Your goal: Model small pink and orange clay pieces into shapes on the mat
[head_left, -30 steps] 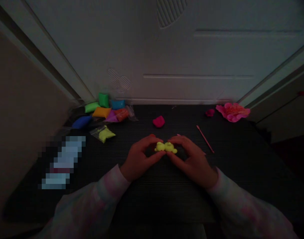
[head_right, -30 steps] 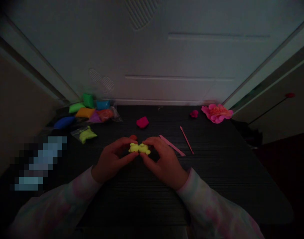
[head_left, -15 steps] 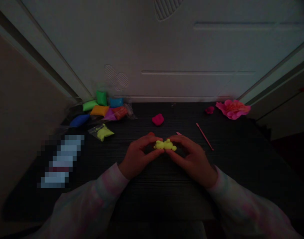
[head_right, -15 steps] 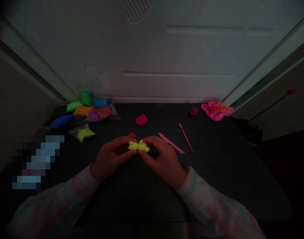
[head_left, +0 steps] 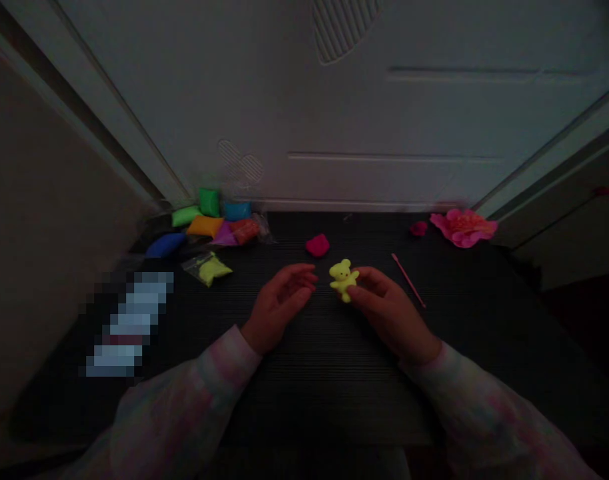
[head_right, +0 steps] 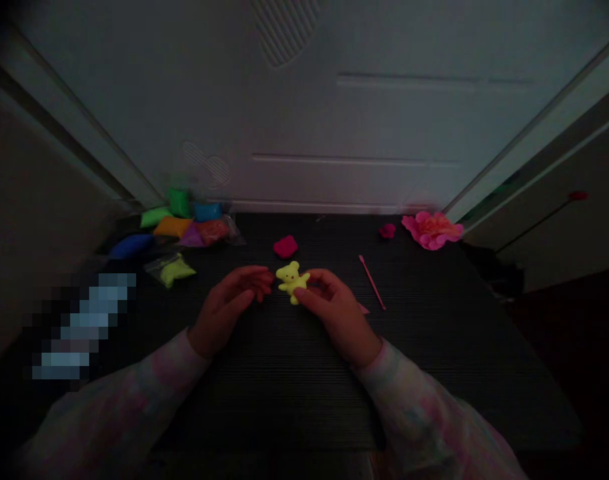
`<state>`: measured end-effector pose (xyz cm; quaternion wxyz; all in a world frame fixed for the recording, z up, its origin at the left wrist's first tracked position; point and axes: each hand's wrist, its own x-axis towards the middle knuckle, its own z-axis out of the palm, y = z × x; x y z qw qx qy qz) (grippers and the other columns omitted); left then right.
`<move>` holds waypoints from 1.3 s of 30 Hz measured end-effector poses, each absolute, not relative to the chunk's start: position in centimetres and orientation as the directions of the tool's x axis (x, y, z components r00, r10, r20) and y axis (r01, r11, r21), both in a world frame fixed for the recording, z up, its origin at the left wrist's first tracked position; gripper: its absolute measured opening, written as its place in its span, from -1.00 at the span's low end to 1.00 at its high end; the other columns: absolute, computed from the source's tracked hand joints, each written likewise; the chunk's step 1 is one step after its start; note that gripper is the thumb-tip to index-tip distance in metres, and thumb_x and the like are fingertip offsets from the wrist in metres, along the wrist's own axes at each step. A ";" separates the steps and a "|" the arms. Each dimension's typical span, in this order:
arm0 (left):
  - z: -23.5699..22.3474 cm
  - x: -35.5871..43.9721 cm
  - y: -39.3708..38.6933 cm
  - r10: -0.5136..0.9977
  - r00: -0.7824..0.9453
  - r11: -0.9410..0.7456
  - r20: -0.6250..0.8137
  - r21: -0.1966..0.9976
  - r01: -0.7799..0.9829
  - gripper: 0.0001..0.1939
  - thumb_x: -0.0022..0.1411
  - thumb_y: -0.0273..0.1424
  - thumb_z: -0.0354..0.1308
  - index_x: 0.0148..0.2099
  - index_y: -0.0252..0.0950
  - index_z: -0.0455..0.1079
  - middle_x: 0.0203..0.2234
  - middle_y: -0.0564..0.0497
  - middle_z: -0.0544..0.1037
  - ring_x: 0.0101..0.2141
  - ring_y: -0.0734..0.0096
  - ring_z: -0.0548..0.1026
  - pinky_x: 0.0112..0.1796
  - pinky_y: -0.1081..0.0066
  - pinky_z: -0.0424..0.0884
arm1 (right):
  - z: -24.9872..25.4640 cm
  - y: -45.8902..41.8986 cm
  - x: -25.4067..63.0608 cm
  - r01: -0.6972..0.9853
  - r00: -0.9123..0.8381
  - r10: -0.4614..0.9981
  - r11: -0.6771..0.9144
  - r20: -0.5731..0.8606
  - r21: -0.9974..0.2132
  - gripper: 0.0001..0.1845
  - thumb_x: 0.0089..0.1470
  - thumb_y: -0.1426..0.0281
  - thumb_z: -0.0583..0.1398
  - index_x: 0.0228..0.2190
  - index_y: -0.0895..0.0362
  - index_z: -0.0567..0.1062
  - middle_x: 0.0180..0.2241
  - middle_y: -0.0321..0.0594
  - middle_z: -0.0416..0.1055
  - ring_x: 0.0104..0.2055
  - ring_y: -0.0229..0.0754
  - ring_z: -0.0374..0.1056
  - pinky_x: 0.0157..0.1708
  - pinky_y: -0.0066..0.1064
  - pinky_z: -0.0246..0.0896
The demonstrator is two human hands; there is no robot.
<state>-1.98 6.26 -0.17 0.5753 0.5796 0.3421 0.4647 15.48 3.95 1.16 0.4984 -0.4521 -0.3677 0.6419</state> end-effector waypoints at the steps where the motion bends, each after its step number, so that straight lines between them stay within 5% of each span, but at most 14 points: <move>1: -0.2 -2.0 6.3 0.931 0.331 -0.115 0.153 0.984 -0.133 -0.70 0.06 -0.36 0.05 -0.11 -0.26 0.26 -0.28 -0.02 0.40 -0.31 0.45 0.35 -0.32 0.46 0.28 | 1.3 3.9 15.5 -0.332 -0.095 0.970 -0.243 -0.224 -0.911 -0.78 -0.22 0.40 0.24 -0.41 0.06 0.38 -0.48 -0.40 0.36 -0.42 -0.36 0.28 -0.31 -0.44 0.16; 13: -0.1 -2.3 6.3 0.930 0.323 -0.159 0.174 0.985 -0.070 -0.73 0.07 -0.34 0.03 -0.14 -0.28 0.28 -0.29 -0.04 0.40 -0.32 0.43 0.33 -0.34 0.45 0.25 | 1.7 4.6 16.3 -0.545 -0.093 0.966 -0.253 -0.242 -0.799 -0.84 -0.16 0.49 0.19 -0.42 0.07 0.40 -0.39 -0.38 0.36 -0.35 -0.37 0.28 -0.30 -0.49 0.17; 23: -0.3 -2.4 6.3 0.930 0.330 -0.154 0.161 0.987 -0.046 -0.73 0.08 -0.34 0.02 -0.13 -0.27 0.27 -0.27 -0.05 0.39 -0.30 0.40 0.33 -0.32 0.42 0.24 | 2.2 5.0 17.2 -0.720 -0.272 0.923 -0.383 -0.272 -0.579 -0.84 -0.10 0.47 0.09 -0.38 0.08 0.36 -0.44 -0.33 0.38 -0.39 -0.36 0.31 -0.35 -0.52 0.20; 39: -0.3 -2.4 6.4 0.931 0.333 -0.152 0.151 0.988 -0.024 -0.74 0.07 -0.33 0.03 -0.16 -0.28 0.29 -0.27 -0.05 0.40 -0.28 0.38 0.33 -0.30 0.41 0.24 | 2.3 4.2 18.1 -0.736 -0.423 0.902 -0.395 -0.081 -0.550 -0.63 -0.27 0.46 0.14 -0.28 0.09 0.39 -0.31 -0.25 0.39 -0.44 -0.37 0.24 -0.42 -0.50 0.18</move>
